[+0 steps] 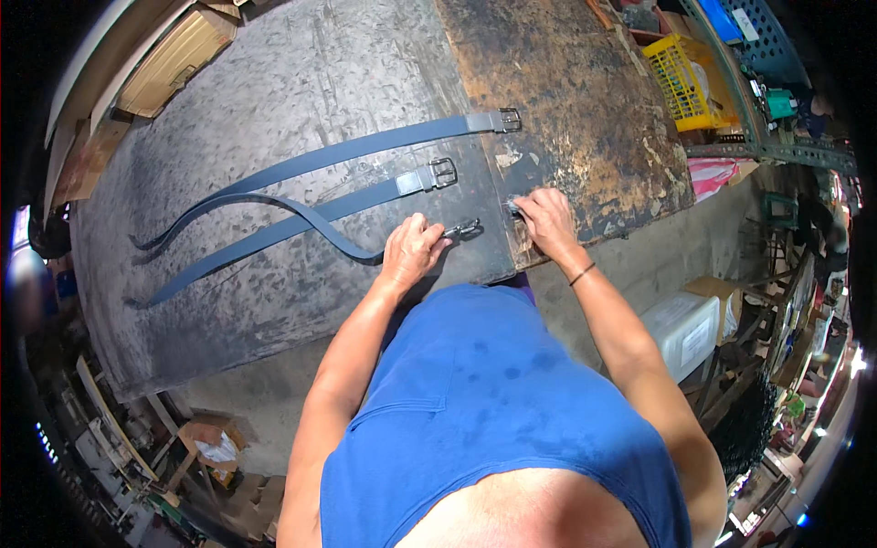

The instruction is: The person assembles leather belts by attaching belt buckles and hardware pieces by hand.

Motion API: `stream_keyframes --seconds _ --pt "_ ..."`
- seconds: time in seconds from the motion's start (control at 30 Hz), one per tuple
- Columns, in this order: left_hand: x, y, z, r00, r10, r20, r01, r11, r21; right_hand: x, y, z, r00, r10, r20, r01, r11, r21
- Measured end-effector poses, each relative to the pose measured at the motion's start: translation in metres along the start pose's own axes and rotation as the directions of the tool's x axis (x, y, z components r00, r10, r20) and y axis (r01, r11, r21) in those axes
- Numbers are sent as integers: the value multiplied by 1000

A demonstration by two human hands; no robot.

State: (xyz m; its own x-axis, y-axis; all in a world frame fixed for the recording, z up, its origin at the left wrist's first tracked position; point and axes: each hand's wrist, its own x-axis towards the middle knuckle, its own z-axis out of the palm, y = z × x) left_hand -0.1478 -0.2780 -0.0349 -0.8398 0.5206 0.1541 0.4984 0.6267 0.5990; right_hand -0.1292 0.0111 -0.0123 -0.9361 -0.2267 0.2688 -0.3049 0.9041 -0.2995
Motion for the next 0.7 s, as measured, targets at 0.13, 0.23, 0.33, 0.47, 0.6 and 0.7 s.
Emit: stream_keyframes --seconds 0.13,0.23,0.33,0.47,0.6,0.7 --pt "4 0 0 1000 -1 -5 2 1000 22 28 -54 1 992 -129 5 127 976 177" --pt "4 3 -1 1000 -10 -8 10 1000 0 20 -75 24 985 -168 -33 171 963 209" --pt "6 0 -1 1000 28 -9 -28 998 51 15 -34 11 997 -39 63 36 997 61" --pt "9 -6 8 988 80 -130 -39 955 294 -3 13 -7 987 163 7 -163 986 31" --pt "-5 9 19 997 81 -16 -73 956 285 0 -1 -6 958 286 -17 -278 943 182" --pt "-12 11 10 1000 -5 5 5 1000 24 -2 -9 3 961 277 -1 -270 940 209"
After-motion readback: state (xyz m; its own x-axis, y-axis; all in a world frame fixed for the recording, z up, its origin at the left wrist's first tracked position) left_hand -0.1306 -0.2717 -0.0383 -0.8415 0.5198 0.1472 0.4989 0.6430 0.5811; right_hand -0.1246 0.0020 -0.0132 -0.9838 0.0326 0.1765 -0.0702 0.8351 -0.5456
